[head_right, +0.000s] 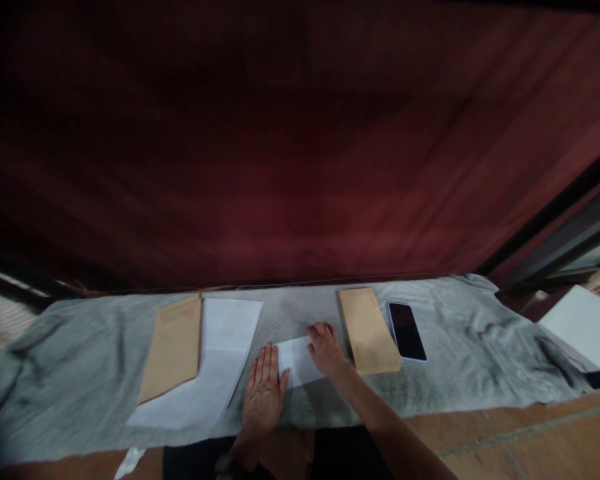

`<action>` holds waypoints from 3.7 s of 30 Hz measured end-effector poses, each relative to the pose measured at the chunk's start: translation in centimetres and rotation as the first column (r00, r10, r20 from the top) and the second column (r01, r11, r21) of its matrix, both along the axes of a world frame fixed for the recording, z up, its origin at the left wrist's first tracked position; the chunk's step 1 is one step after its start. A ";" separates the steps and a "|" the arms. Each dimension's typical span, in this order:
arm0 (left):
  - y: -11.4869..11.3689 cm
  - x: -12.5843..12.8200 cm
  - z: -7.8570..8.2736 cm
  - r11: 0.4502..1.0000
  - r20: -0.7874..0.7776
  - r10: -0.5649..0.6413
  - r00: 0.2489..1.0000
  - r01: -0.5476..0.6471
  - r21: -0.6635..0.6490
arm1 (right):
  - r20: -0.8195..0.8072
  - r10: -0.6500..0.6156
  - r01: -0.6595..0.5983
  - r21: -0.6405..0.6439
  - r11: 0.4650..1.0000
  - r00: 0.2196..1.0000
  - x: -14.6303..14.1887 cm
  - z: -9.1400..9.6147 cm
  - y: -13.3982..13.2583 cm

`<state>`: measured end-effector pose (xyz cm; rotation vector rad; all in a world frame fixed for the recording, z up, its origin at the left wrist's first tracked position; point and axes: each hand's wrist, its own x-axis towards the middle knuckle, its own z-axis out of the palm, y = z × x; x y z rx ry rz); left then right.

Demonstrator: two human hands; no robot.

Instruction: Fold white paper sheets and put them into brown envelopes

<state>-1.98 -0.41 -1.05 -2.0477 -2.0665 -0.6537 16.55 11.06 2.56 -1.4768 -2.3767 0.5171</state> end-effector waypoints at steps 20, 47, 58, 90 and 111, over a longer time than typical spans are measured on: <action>3.0 -2.0 6.5 0.995 0.672 -0.054 0.738 -0.019 0.101 | -0.437 0.122 -0.048 0.178 0.983 0.891 3.4 6.9 -0.6; 0.1 3.2 0.2 0.999 0.034 0.045 0.998 -0.044 -0.022 | 0.006 0.110 -0.107 0.279 0.954 0.994 -1.5 -1.2 -6.7; -0.8 2.6 1.3 0.996 0.023 0.055 0.998 -0.053 -0.078 | 0.048 0.023 -0.036 0.307 0.951 0.999 -0.3 -2.4 -6.4; -1.4 0.6 2.6 0.895 -0.062 -0.433 0.899 0.422 -0.144 | 0.104 0.017 -0.055 0.377 0.925 0.994 1.4 -1.8 -7.3; -3.1 -0.3 2.3 0.938 -0.013 -0.324 0.946 0.319 -0.138 | 0.197 0.069 -0.140 0.373 0.917 0.978 3.4 -3.3 -7.5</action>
